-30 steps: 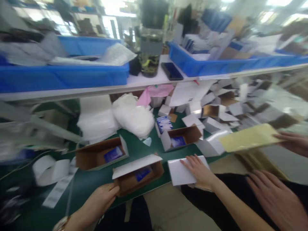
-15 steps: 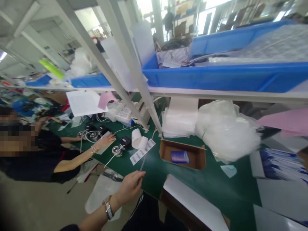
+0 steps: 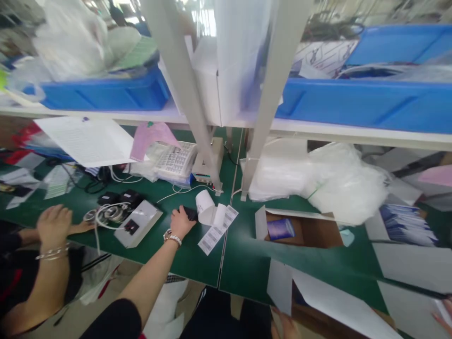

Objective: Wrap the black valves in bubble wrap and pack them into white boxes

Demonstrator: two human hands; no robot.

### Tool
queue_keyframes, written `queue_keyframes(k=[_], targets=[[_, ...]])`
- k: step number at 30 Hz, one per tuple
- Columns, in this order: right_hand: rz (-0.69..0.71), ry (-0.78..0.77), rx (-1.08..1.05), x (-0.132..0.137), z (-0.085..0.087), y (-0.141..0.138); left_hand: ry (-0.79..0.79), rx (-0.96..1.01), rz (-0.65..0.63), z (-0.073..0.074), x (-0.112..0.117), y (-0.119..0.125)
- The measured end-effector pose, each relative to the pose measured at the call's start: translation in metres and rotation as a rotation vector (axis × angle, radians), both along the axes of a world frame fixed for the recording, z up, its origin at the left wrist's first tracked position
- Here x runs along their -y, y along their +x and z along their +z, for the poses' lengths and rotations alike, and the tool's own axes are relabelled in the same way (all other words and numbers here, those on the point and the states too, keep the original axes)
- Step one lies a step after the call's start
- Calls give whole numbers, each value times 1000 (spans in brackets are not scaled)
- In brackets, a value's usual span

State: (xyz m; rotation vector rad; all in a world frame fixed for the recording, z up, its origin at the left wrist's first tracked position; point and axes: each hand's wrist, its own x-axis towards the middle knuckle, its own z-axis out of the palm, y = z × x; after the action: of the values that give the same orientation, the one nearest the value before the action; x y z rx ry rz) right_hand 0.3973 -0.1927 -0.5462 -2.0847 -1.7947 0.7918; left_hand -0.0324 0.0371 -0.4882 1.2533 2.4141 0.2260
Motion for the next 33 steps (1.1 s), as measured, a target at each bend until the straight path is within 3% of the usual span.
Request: queue_keyframes(k=[6, 9, 12, 15, 18, 21, 25, 29, 33], targets=[[50, -16, 214, -47, -7, -8, -22, 234, -23, -1, 16, -53], [19, -16, 42, -65, 4, -25, 2, 389, 16, 5, 38, -72], [-80, -118, -298, -72, 26, -67, 25, 542, 85, 16, 68, -71], [-139, -207, -613, -73, 59, -129, 45, 780, 174, 39, 96, -48], [-161, -269, -914, -72, 96, -185, 140, 1099, 238, 74, 113, -13], [-214, -308, -1251, -65, 127, -214, 243, 1254, 198, 113, 118, 24], [-451, -336, -1587, -45, 161, -214, 298, 1382, 161, 163, 116, 67], [-594, -230, -1807, -22, 190, -205, 307, 1475, 144, 210, 117, 105], [-697, -154, -1881, -2, 203, -188, 315, 1462, 49, 234, 130, 143]])
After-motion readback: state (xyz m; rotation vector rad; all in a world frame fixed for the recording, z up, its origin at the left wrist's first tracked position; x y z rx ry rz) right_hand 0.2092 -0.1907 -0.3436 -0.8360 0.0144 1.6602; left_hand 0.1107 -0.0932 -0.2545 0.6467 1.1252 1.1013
